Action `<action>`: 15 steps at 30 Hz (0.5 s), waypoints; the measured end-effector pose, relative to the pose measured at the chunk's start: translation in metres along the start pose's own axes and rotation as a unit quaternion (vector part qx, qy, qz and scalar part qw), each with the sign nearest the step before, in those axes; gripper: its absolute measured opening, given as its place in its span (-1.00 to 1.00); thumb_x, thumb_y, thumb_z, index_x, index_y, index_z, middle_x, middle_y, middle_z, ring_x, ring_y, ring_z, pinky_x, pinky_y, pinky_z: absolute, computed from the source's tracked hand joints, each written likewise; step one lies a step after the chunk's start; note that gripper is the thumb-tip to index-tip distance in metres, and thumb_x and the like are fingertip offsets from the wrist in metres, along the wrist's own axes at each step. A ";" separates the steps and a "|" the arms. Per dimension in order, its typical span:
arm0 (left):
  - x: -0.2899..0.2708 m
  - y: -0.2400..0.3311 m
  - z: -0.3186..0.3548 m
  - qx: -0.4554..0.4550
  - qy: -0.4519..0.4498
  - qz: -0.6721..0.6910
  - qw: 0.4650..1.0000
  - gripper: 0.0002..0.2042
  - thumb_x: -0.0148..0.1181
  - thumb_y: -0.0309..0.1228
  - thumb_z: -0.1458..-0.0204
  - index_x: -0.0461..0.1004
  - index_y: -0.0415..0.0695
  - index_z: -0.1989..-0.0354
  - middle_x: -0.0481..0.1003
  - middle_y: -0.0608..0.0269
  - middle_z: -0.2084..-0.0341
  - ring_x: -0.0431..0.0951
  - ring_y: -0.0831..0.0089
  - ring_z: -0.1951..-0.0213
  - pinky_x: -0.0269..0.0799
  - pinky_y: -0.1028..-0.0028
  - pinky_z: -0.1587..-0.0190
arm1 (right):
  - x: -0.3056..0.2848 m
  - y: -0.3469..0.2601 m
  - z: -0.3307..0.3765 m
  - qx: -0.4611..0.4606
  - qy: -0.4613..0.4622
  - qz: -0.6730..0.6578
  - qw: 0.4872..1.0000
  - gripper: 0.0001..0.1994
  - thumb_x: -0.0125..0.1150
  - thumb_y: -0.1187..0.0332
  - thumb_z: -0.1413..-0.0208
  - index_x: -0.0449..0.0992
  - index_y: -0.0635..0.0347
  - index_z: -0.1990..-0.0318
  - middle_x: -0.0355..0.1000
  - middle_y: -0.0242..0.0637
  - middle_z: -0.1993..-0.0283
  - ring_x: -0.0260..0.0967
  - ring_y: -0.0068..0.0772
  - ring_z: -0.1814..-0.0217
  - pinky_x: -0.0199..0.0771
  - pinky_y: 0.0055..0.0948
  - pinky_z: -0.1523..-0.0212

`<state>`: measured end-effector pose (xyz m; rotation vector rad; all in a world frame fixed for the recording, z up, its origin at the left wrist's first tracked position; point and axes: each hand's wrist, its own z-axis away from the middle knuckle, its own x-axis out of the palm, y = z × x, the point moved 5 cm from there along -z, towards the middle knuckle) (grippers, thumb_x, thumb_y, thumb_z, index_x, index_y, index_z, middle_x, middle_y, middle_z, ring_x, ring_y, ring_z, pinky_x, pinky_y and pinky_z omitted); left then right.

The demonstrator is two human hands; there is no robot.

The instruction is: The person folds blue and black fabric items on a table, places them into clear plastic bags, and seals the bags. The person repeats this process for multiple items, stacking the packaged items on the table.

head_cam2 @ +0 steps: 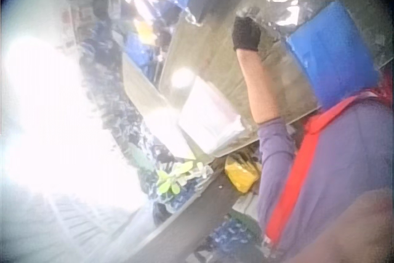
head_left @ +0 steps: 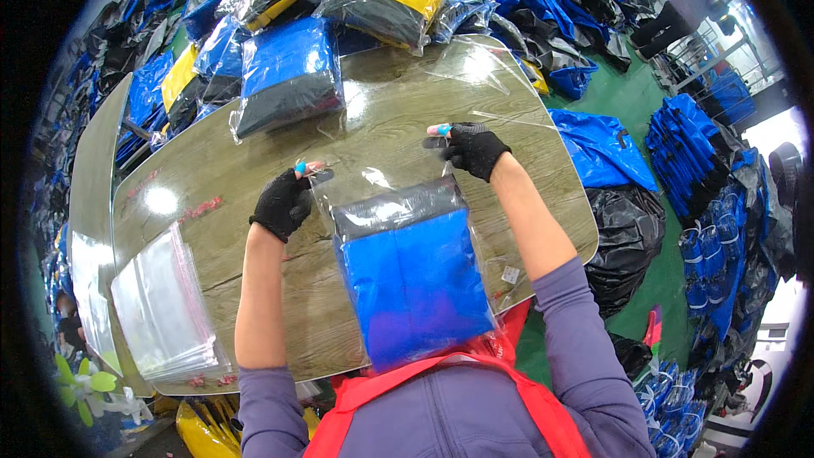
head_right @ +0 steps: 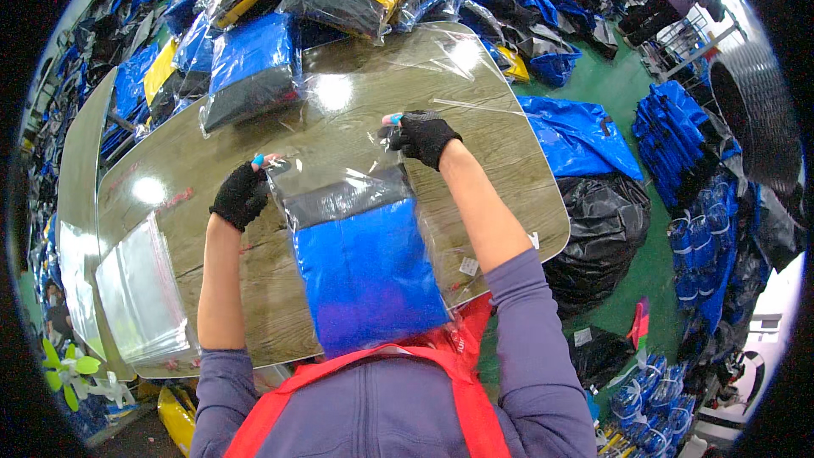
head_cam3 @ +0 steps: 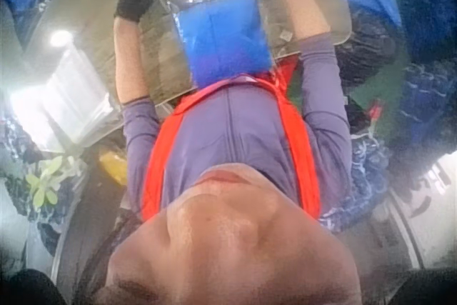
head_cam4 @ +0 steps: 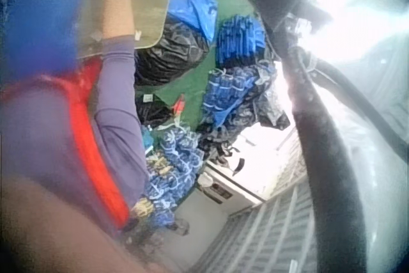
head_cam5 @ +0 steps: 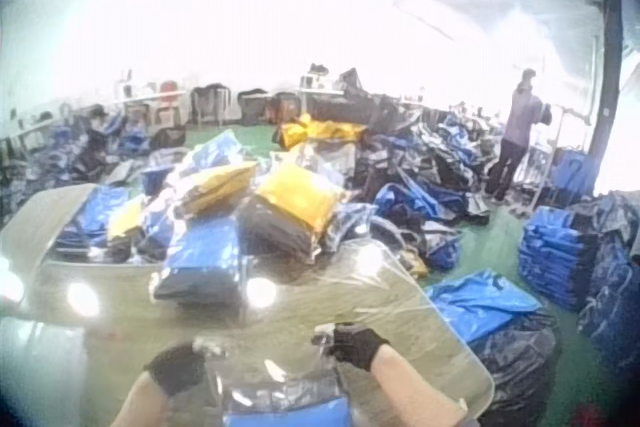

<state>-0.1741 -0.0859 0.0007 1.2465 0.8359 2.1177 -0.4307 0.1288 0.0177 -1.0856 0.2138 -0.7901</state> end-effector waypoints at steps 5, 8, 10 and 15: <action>0.004 0.003 0.026 0.113 -0.005 -0.038 0.993 -0.52 0.14 -0.20 -0.13 0.33 -0.32 -0.08 0.48 -0.03 0.09 0.51 0.21 0.03 0.41 0.30 -0.09 | -0.007 -0.008 0.035 0.017 -0.157 -0.097 0.983 -0.53 0.12 0.15 -0.18 0.34 0.25 -0.15 0.38 -0.14 -0.04 0.47 -0.10 0.01 0.53 -0.20 0.04; 0.006 0.009 0.043 0.090 0.113 -0.038 0.989 -0.47 0.15 -0.20 -0.12 0.22 -0.25 -0.18 0.48 -0.01 0.11 0.58 0.26 0.22 0.51 0.35 0.16 | -0.018 -0.003 0.051 -0.004 -0.156 -0.096 0.983 -0.48 0.12 0.09 -0.18 0.32 0.24 -0.18 0.33 -0.14 -0.10 0.44 -0.09 -0.05 0.50 -0.18 0.00; 0.021 0.020 0.040 0.095 0.125 -0.143 0.977 -0.46 0.16 -0.18 -0.11 0.24 -0.23 -0.17 0.50 0.05 0.18 0.54 0.39 0.42 0.43 0.44 0.39 | -0.019 0.001 0.054 -0.018 -0.153 -0.094 0.984 -0.46 0.14 0.07 -0.16 0.31 0.24 -0.18 0.32 -0.13 -0.11 0.44 -0.10 -0.05 0.50 -0.19 0.00; 0.047 0.022 -0.032 0.030 0.077 -0.211 0.974 -0.84 0.17 -0.28 -0.06 0.45 -0.10 0.36 0.37 0.43 0.60 0.25 0.64 0.72 0.08 0.56 0.68 | -0.019 0.007 0.046 -0.008 -0.027 -0.101 0.995 -0.59 0.23 0.16 -0.07 0.46 0.18 -0.02 0.45 -0.14 0.13 0.54 -0.13 0.17 0.59 -0.23 0.22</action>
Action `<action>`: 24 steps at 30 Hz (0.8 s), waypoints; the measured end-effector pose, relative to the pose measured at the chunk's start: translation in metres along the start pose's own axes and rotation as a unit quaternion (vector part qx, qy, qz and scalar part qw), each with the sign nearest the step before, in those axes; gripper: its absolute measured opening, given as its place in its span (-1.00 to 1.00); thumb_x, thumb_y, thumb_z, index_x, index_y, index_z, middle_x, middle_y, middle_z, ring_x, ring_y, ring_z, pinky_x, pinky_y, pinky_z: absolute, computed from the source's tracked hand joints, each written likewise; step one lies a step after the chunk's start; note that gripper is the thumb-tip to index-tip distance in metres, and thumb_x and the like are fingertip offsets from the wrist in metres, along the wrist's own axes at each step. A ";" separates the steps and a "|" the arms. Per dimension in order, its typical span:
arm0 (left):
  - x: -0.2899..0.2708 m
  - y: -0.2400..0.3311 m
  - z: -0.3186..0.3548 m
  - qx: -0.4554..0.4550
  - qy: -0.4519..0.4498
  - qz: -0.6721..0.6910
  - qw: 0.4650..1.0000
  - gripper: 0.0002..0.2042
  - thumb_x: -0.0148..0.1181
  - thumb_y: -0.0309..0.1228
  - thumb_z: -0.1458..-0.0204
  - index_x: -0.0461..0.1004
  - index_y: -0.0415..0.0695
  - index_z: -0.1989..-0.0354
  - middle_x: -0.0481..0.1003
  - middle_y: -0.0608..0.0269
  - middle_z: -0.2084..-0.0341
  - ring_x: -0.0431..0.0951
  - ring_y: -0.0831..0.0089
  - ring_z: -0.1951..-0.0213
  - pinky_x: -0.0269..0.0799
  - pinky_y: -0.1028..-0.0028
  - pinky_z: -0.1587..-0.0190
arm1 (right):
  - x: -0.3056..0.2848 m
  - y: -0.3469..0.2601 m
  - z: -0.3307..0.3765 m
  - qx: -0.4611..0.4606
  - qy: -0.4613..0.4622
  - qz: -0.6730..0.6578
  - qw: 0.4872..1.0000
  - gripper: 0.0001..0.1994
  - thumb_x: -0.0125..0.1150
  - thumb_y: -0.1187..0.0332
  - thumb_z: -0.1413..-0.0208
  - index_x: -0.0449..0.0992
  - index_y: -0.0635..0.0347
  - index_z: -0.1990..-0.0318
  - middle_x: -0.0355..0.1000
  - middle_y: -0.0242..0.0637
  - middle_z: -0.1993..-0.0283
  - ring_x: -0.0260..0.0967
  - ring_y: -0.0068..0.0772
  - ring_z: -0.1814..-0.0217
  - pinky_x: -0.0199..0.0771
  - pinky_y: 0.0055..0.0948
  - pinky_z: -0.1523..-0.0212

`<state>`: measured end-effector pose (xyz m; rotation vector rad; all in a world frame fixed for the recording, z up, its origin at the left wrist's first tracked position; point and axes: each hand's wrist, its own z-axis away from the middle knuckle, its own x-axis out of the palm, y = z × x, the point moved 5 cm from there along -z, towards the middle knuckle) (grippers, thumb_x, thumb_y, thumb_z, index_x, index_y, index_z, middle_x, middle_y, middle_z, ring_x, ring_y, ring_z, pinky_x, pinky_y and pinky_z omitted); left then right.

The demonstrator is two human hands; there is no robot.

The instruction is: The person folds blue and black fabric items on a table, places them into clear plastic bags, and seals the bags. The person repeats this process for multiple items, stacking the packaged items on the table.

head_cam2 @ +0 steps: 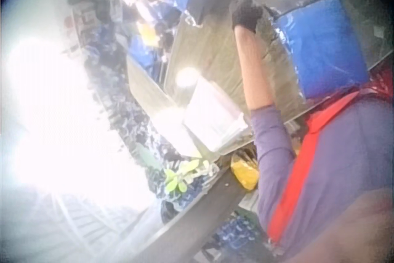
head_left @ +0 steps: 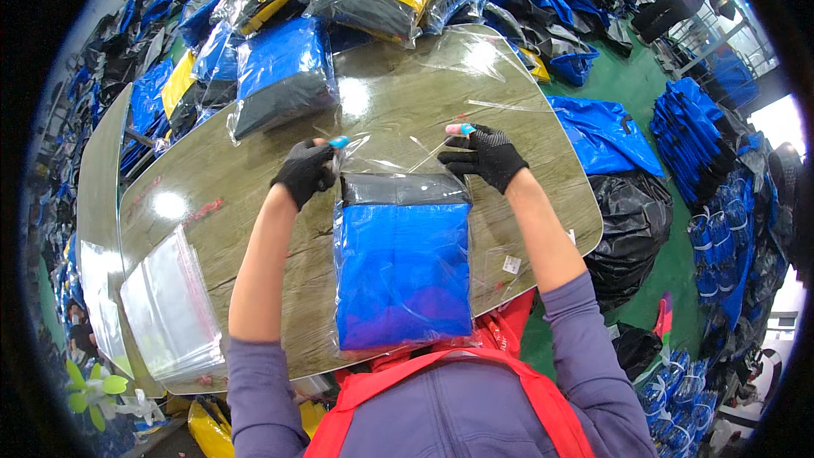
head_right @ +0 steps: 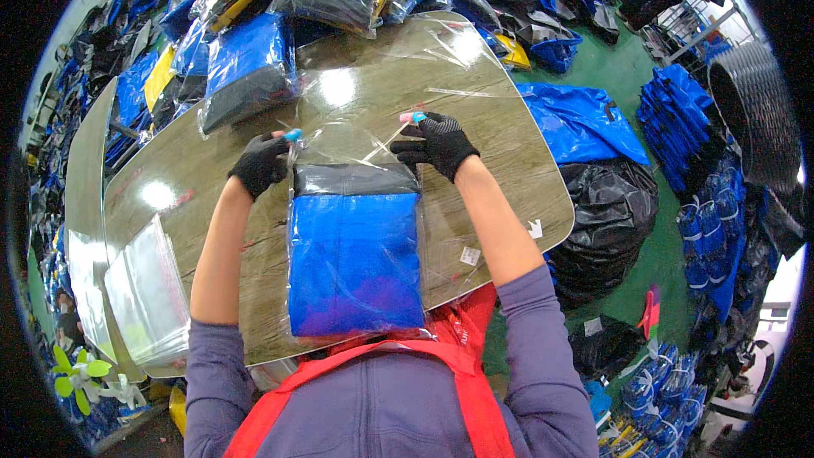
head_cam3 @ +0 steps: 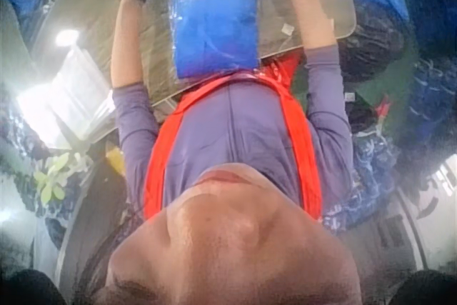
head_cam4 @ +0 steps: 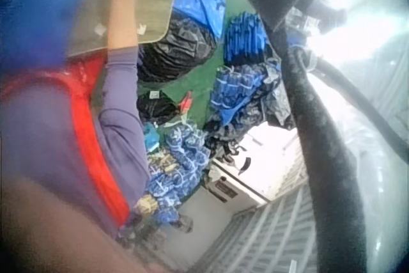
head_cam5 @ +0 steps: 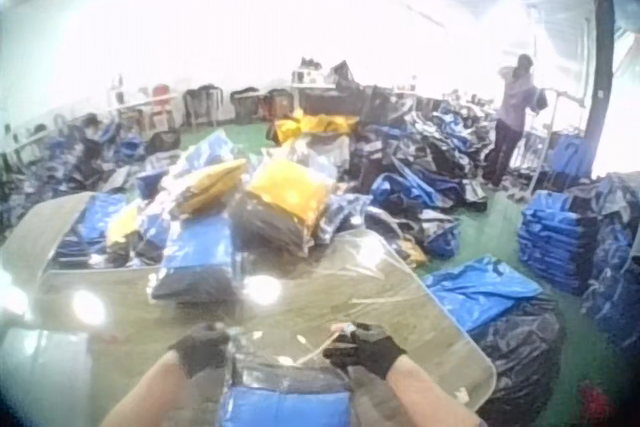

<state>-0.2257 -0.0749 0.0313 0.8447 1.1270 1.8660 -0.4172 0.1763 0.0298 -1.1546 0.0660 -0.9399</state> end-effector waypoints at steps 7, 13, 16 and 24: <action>-0.031 -0.004 -0.068 -0.045 0.045 -0.215 0.975 -0.77 0.14 -0.23 -0.08 0.45 -0.07 0.53 0.37 0.39 0.71 0.27 0.57 0.75 0.10 0.46 0.69 | -0.004 0.006 0.001 -0.026 0.110 0.012 0.993 -0.69 0.11 0.24 -0.15 0.46 0.19 0.02 0.38 0.02 0.05 0.55 0.02 0.33 0.62 -0.28 0.41; 0.016 0.062 0.004 0.296 0.218 -0.286 0.885 -0.71 0.09 -0.12 -0.12 0.53 -0.10 0.36 0.55 0.15 0.51 0.47 0.40 0.56 0.37 0.38 0.48 | -0.006 0.008 -0.004 -0.009 0.086 0.022 0.996 -0.70 0.13 0.21 -0.15 0.45 0.17 0.04 0.40 -0.06 0.10 0.52 -0.10 0.22 0.62 -0.28 0.39; 0.086 0.058 0.043 0.462 0.017 -0.533 0.709 -0.74 0.02 -0.20 -0.16 0.55 -0.09 0.24 0.56 0.04 0.34 0.55 0.08 0.27 0.42 0.25 0.18 | -0.003 0.001 -0.006 -0.090 0.086 0.184 0.975 -0.71 0.13 0.23 -0.16 0.45 0.19 0.05 0.41 -0.09 0.09 0.48 -0.14 0.15 0.63 -0.27 0.37; 0.049 0.033 0.028 0.330 0.227 -0.566 0.720 -0.56 0.27 -0.16 0.08 0.47 -0.20 0.08 0.53 -0.08 0.27 0.53 -0.01 0.20 0.40 0.18 0.13 | 0.001 0.012 -0.007 -0.049 0.118 0.033 0.991 -0.68 0.12 0.08 -0.16 0.47 -0.03 0.01 0.42 -0.05 0.01 0.56 -0.16 0.33 0.56 -0.37 0.39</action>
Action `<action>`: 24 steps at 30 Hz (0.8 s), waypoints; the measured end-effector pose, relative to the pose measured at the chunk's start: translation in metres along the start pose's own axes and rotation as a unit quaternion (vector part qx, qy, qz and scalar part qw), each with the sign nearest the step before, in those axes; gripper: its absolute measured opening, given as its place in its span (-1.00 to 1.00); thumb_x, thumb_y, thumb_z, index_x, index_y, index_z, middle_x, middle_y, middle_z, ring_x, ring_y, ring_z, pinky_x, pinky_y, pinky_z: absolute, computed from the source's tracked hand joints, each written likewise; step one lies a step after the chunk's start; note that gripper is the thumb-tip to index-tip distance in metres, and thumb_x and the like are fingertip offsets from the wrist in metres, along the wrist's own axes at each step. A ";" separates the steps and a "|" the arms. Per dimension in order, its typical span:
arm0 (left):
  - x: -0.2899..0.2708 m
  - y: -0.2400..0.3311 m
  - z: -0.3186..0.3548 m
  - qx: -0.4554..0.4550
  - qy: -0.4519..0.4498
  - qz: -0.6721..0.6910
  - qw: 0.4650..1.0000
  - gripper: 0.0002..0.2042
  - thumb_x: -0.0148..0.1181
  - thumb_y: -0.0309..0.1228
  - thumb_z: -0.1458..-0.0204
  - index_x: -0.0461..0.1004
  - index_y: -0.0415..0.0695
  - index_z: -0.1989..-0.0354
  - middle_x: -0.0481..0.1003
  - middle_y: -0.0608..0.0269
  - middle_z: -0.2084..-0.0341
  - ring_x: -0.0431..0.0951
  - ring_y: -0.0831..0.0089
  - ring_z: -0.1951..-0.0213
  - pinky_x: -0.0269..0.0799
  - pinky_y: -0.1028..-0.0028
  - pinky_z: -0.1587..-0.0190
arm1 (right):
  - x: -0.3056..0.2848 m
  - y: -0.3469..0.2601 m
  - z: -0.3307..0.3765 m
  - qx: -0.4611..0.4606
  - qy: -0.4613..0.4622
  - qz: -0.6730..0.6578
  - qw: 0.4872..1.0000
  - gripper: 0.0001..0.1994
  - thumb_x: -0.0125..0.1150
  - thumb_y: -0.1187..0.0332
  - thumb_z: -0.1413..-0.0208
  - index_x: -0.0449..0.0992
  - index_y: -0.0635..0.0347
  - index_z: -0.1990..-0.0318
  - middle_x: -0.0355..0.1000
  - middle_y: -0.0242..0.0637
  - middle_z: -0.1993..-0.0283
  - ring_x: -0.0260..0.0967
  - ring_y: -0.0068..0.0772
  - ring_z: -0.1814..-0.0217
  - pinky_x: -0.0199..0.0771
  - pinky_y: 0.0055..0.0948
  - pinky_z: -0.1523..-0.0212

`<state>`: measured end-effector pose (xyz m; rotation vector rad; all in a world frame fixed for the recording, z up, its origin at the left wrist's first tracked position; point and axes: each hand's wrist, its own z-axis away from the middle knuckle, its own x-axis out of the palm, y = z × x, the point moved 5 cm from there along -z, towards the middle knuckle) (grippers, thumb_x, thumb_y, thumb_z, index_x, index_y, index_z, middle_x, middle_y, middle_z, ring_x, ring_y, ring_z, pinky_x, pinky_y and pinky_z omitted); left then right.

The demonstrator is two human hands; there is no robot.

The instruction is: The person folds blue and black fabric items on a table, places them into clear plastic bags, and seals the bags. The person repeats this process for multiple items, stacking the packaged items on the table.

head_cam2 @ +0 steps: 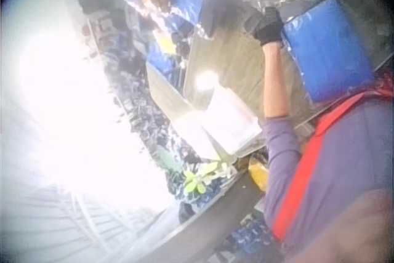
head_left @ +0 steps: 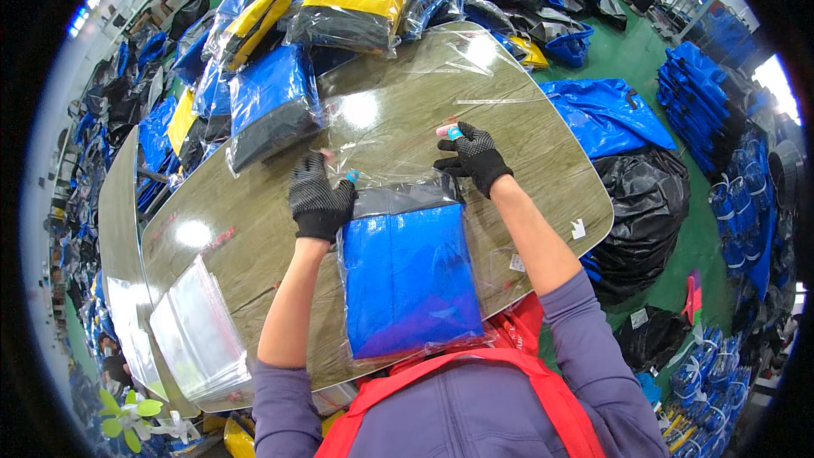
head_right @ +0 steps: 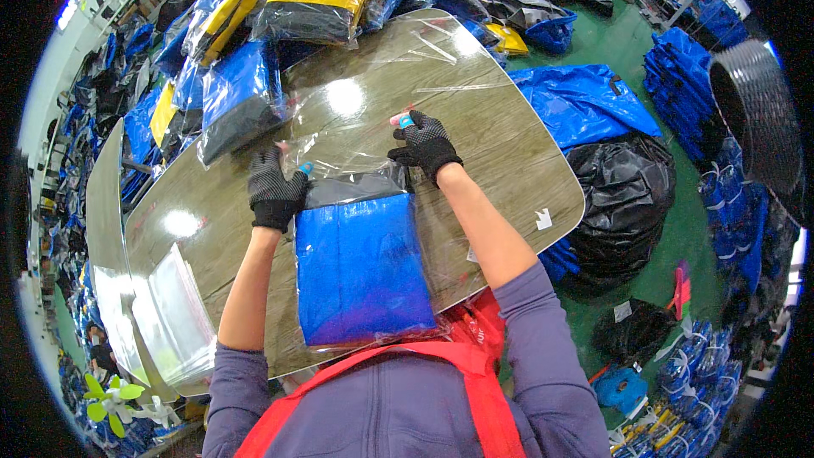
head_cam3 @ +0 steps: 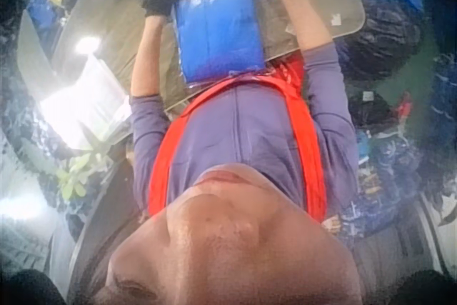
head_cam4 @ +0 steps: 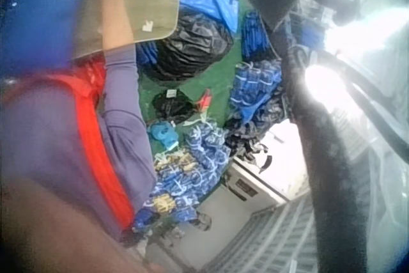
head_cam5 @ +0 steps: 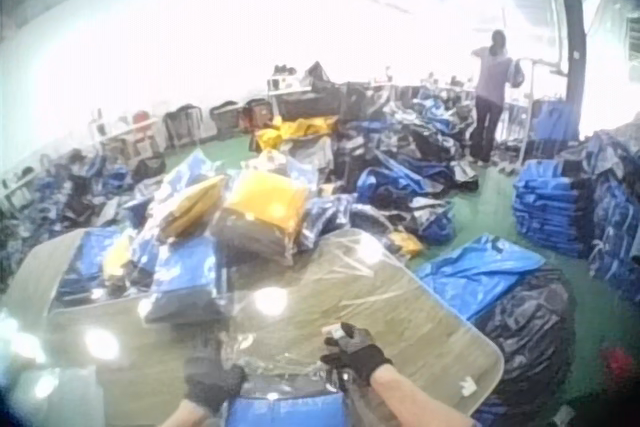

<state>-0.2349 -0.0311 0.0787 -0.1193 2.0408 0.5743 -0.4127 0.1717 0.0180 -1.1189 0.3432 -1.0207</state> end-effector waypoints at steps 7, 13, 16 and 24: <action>0.062 -0.082 -0.013 -0.242 -0.212 0.185 0.929 -0.56 0.36 -0.23 0.14 0.51 -0.26 0.12 0.55 -0.04 0.31 0.55 0.16 0.24 0.43 0.28 0.21 | 0.000 -0.004 0.002 -0.038 -0.008 -0.011 0.999 -0.71 0.05 0.16 -0.22 0.48 0.14 0.07 0.41 -0.07 0.18 0.47 -0.23 0.30 0.61 -0.27 0.38; 0.069 -0.100 -0.026 -0.232 -0.298 0.412 0.829 -0.68 0.11 -0.38 -0.10 0.47 -0.34 0.05 0.57 0.09 0.21 0.57 0.32 0.18 0.46 0.42 0.12 | -0.002 -0.004 0.006 -0.037 -0.022 0.025 0.999 -0.76 0.01 0.20 -0.23 0.49 0.14 0.12 0.40 -0.14 0.18 0.44 -0.35 0.21 0.58 -0.35 0.38; 0.062 -0.083 -0.017 -0.319 -0.268 0.670 0.615 -0.57 0.18 -0.34 -0.07 0.36 -0.42 -0.01 0.50 -0.08 0.12 0.54 0.19 0.07 0.46 0.32 -0.05 | -0.003 -0.007 0.009 -0.068 -0.043 0.004 0.997 -0.76 0.02 0.21 -0.23 0.50 0.15 0.15 0.42 -0.23 0.16 0.42 -0.39 0.09 0.58 -0.41 0.33; -0.009 -0.065 0.053 -0.062 -0.217 0.544 0.808 -0.71 0.12 -0.29 -0.13 0.49 -0.24 0.08 0.35 -0.03 -0.14 0.30 0.19 -0.22 0.10 0.26 -0.29 | -0.011 0.004 0.076 -0.413 -0.147 0.352 0.827 -0.76 0.03 0.34 -0.21 0.53 0.06 0.02 0.33 -0.05 -0.21 0.19 -0.07 -0.32 0.12 -0.19 -0.32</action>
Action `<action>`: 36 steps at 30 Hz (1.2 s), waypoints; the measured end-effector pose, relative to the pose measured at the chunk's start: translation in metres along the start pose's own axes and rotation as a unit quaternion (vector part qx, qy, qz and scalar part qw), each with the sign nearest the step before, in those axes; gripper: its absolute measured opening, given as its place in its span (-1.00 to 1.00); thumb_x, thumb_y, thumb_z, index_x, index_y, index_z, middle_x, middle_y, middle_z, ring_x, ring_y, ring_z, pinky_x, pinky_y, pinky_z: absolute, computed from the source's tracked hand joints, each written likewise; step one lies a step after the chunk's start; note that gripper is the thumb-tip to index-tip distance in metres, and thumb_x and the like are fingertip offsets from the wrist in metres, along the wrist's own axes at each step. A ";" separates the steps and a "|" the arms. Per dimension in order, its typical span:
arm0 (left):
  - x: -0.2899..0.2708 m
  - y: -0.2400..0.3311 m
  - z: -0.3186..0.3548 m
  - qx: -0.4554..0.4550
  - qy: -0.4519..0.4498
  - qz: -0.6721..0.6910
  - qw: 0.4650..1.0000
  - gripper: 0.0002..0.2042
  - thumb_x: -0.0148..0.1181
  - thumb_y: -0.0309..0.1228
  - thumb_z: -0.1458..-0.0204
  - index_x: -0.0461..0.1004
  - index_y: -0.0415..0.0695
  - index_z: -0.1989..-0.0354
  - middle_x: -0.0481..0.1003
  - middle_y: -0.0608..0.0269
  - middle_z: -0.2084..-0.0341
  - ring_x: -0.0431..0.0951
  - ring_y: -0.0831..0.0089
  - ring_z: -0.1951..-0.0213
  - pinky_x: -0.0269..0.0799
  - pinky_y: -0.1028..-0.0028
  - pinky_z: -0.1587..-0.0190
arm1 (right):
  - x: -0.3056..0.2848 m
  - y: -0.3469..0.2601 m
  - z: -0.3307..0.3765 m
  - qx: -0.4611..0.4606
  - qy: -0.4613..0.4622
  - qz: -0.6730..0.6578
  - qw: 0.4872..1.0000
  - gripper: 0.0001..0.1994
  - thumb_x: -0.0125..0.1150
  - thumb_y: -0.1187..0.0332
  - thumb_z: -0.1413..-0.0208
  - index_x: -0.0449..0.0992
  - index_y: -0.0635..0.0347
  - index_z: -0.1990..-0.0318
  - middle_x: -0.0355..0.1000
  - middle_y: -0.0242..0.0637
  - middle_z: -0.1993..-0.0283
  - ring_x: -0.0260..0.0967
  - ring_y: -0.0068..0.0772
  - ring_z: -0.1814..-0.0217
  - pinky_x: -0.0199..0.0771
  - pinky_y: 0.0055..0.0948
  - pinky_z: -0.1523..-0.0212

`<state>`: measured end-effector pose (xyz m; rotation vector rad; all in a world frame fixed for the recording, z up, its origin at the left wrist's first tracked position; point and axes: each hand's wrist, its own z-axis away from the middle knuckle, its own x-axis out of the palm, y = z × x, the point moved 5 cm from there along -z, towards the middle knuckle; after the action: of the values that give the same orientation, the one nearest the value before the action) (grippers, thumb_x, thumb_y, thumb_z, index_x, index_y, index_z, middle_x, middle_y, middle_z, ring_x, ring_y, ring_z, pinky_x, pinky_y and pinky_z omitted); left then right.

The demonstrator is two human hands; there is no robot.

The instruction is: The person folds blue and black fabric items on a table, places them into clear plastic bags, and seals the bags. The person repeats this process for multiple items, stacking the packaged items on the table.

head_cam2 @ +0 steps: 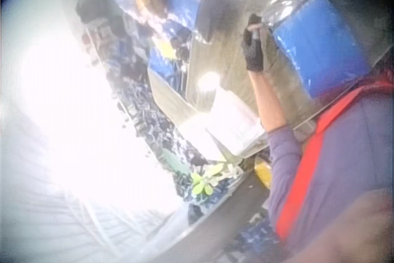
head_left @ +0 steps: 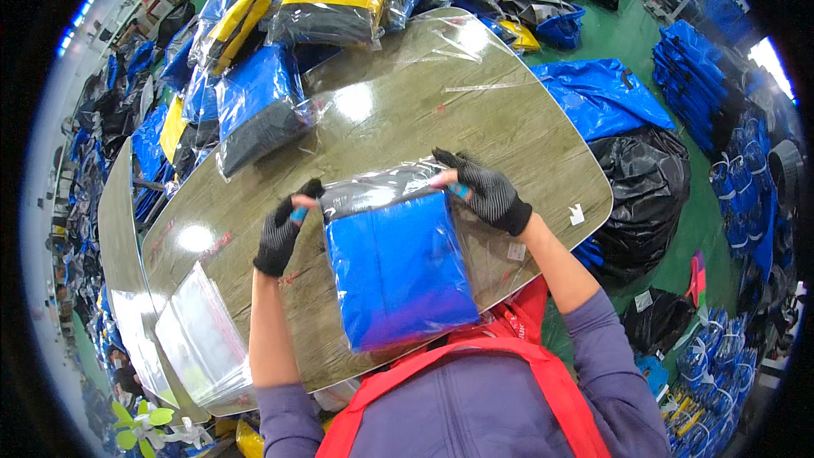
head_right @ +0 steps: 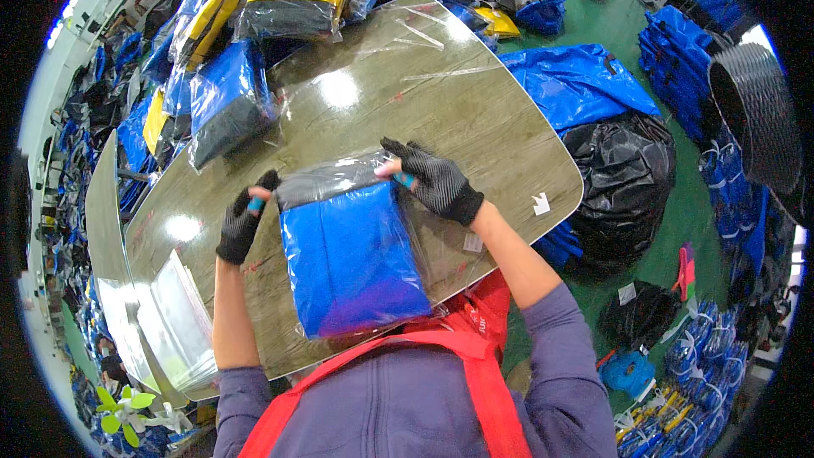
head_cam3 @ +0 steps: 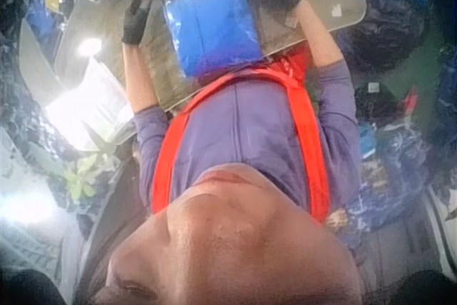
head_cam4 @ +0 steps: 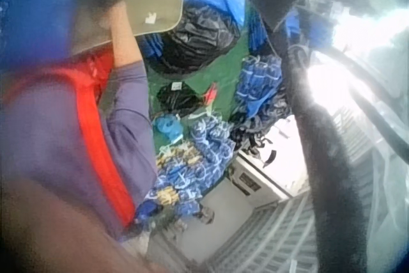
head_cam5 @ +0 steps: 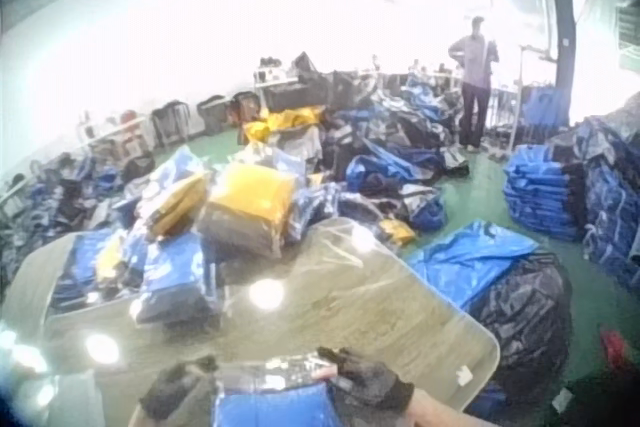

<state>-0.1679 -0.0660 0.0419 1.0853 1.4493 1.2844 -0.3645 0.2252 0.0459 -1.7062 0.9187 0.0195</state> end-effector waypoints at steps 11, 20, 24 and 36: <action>0.055 0.050 -0.014 0.090 0.051 -0.417 0.903 -0.67 0.01 -0.49 -0.07 0.44 -0.15 -0.04 0.45 -0.04 -0.01 0.38 0.03 -0.11 0.22 0.29 -0.19 | 0.007 -0.090 -0.044 -0.009 -0.007 0.052 0.999 -0.57 0.10 0.37 0.10 0.47 0.14 -0.02 0.49 -0.05 0.16 0.43 -0.01 0.16 0.40 -0.13 0.08; 0.050 -0.045 0.093 -0.315 0.084 0.107 0.939 -0.36 0.19 -0.13 -0.06 0.20 -0.29 -0.23 0.32 0.07 -0.13 0.33 0.27 -0.11 0.20 0.31 -0.20 | -0.125 0.031 0.244 0.205 0.484 0.116 0.843 -0.62 0.01 0.17 -0.22 0.42 0.31 -0.01 0.47 -0.09 0.01 0.39 -0.25 -0.07 0.32 -0.35 -0.10; -0.058 -0.048 0.007 -0.221 0.196 -0.041 0.955 -0.39 0.17 -0.13 -0.08 0.23 -0.25 -0.22 0.35 0.11 -0.10 0.36 0.30 -0.08 0.24 0.31 -0.16 | -0.195 0.150 0.303 0.445 0.503 0.212 0.710 -0.81 0.05 0.29 -0.15 0.52 0.08 0.16 0.51 -0.08 0.18 0.47 -0.07 0.12 0.40 -0.26 0.08; 0.162 -0.032 -0.094 0.011 0.059 -0.721 0.690 -0.43 -0.08 -0.11 -0.18 0.19 -0.26 -0.25 0.23 -0.13 -0.21 0.19 -0.01 -0.25 0.04 0.13 -0.28 | -0.181 0.402 0.265 0.589 0.022 0.372 0.717 -0.22 0.23 -0.04 0.07 0.13 -0.08 -0.34 0.18 0.05 -0.29 0.10 0.03 -0.35 -0.01 0.18 -0.29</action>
<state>-0.2968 0.0690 0.0055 -0.3302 1.7120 0.1285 -0.6082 0.5240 -0.2940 -0.0899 1.2077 -0.0635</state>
